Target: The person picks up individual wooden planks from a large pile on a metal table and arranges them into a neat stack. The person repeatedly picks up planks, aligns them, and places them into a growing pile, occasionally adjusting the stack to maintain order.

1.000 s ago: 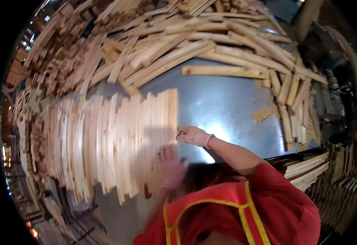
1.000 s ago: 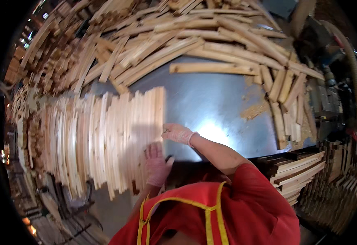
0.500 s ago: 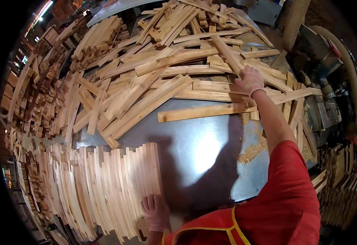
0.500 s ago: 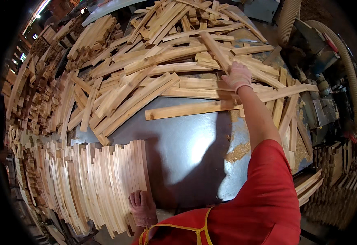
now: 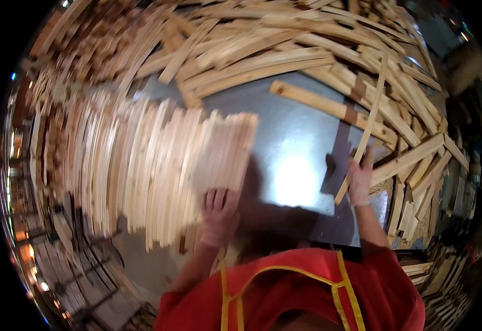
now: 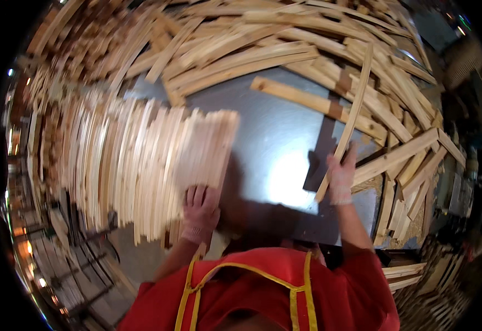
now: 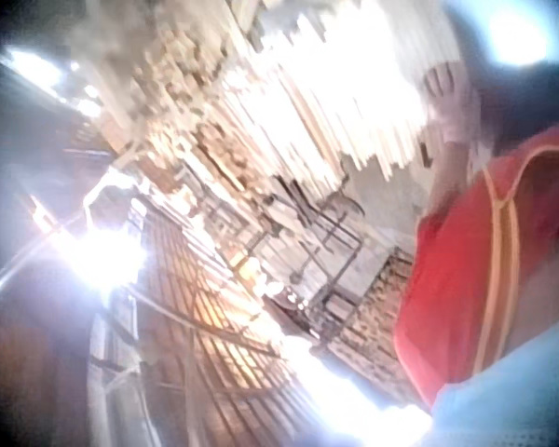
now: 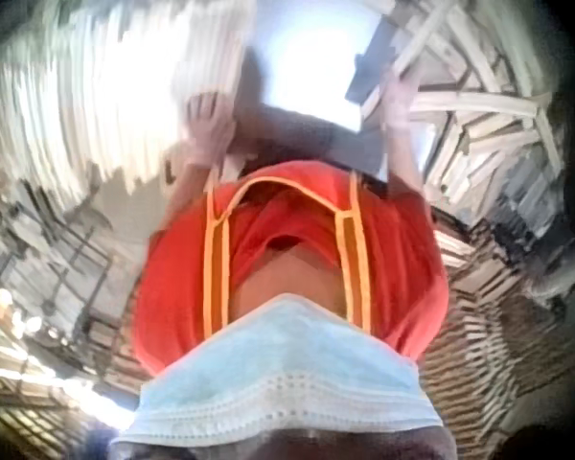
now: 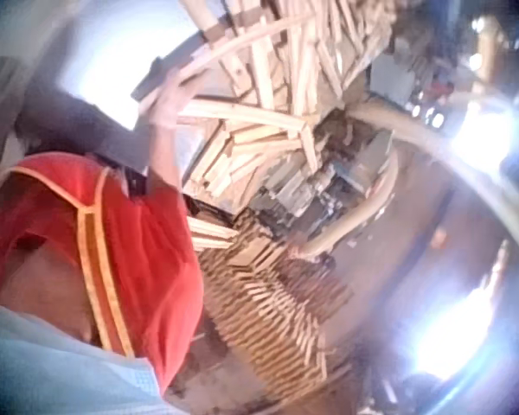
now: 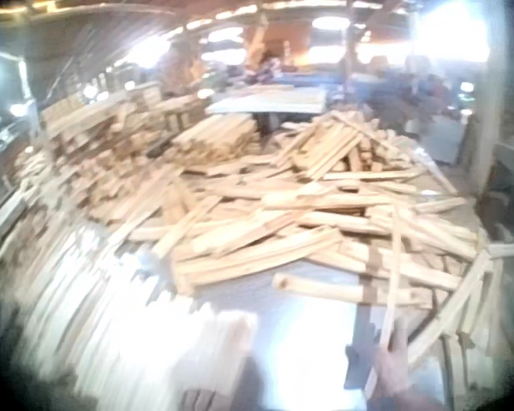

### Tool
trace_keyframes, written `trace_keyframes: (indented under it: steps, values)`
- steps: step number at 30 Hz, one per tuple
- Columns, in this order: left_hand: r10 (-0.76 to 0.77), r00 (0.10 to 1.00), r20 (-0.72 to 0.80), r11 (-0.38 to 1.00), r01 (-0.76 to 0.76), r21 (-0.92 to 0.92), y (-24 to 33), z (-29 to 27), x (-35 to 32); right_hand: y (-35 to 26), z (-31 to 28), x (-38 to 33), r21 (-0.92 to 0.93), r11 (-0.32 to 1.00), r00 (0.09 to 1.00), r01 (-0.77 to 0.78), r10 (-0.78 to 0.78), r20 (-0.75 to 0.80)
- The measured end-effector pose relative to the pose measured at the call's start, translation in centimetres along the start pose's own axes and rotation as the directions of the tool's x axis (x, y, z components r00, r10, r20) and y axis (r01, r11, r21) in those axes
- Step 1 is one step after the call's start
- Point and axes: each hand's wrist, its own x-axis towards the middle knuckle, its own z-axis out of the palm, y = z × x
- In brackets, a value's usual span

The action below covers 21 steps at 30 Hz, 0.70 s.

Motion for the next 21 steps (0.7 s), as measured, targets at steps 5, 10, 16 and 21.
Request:
trace_keyframes:
  steps: [5,10,16,21]
  values:
    - [0.000,1.000,-0.005,0.997,-0.001,-0.082,-1.6,0.8,-1.6,5.3,5.8,-20.0,0.030,0.952,0.812,-0.305,0.244,0.530]
    - [-0.177,0.980,-0.096,0.955,0.147,-0.258,-2.8,-1.4,-7.2,-1.3,14.3,-24.2,-0.515,0.795,0.412,0.321,0.372,0.832]
    - [-0.633,0.769,-0.093,0.766,0.604,-0.220,-8.2,-5.1,-25.5,1.5,12.8,-20.2,-0.264,0.955,0.621,-0.135,0.289,0.729]
    - [-0.916,0.160,0.368,-0.181,0.654,-0.735,-13.0,-0.8,-30.4,1.5,14.5,-18.5,-0.258,0.955,0.692,-0.148,0.286,0.663]
